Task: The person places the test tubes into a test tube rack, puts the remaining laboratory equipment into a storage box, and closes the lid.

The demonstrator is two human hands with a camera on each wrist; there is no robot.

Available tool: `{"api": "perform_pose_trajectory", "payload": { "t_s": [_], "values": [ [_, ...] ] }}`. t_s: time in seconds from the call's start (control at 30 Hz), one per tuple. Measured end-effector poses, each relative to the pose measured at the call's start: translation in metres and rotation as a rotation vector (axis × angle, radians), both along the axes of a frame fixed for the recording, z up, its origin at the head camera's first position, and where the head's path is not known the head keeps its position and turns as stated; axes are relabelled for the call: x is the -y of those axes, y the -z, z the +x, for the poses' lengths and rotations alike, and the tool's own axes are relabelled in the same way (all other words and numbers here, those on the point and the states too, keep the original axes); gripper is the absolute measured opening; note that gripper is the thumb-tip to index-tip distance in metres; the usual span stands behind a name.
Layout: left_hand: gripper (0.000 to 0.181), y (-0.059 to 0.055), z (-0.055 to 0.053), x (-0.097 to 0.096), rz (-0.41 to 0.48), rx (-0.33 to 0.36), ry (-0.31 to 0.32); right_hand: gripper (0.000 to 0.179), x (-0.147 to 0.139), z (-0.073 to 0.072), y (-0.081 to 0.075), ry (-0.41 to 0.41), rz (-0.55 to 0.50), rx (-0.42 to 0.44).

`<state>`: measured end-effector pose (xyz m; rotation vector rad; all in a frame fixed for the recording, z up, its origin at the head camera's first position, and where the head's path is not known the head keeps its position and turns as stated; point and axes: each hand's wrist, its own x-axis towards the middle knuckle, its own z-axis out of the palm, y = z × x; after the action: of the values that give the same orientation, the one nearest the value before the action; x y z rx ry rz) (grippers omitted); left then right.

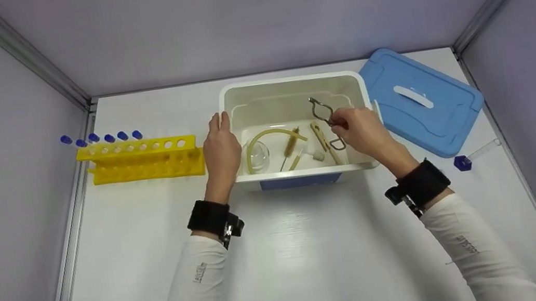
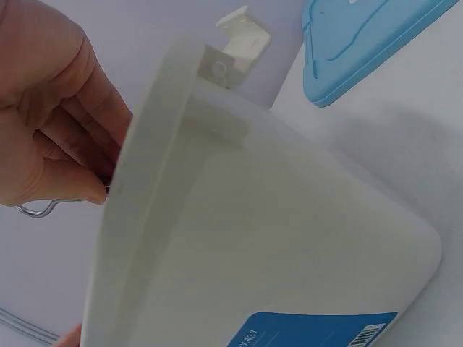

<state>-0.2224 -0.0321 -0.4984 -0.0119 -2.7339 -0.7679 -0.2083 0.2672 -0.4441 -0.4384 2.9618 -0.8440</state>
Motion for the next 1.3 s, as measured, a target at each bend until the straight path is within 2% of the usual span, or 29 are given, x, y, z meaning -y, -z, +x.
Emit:
{"api": "perform_pose_trajectory", "payload": {
  "t_s": [0.4,0.7,0.87,1.0,1.2,1.3],
  "values": [
    [0.043,-0.002,-0.003,0.001,0.011,0.007,0.004,0.017,0.002,-0.011,0.02,-0.084,0.099,0.113],
    [0.043,0.0,-0.002,0.001,0.013,0.009,0.004,0.016,0.002,-0.016,0.035,-0.137,0.175,0.139],
    [0.043,-0.002,-0.002,0.001,0.01,0.013,0.007,0.015,0.001,-0.017,0.039,-0.158,0.208,0.144],
    [0.043,-0.002,-0.001,0.001,0.006,0.019,0.008,0.01,0.003,-0.018,0.039,-0.154,0.223,0.215],
    [0.044,-0.003,-0.001,0.0,0.006,0.013,0.01,0.033,0.003,-0.022,0.043,-0.143,0.189,0.321],
    [0.043,-0.003,-0.001,0.001,0.002,0.01,0.008,0.025,0.002,-0.025,0.045,-0.137,0.19,0.346]
  ]
}}
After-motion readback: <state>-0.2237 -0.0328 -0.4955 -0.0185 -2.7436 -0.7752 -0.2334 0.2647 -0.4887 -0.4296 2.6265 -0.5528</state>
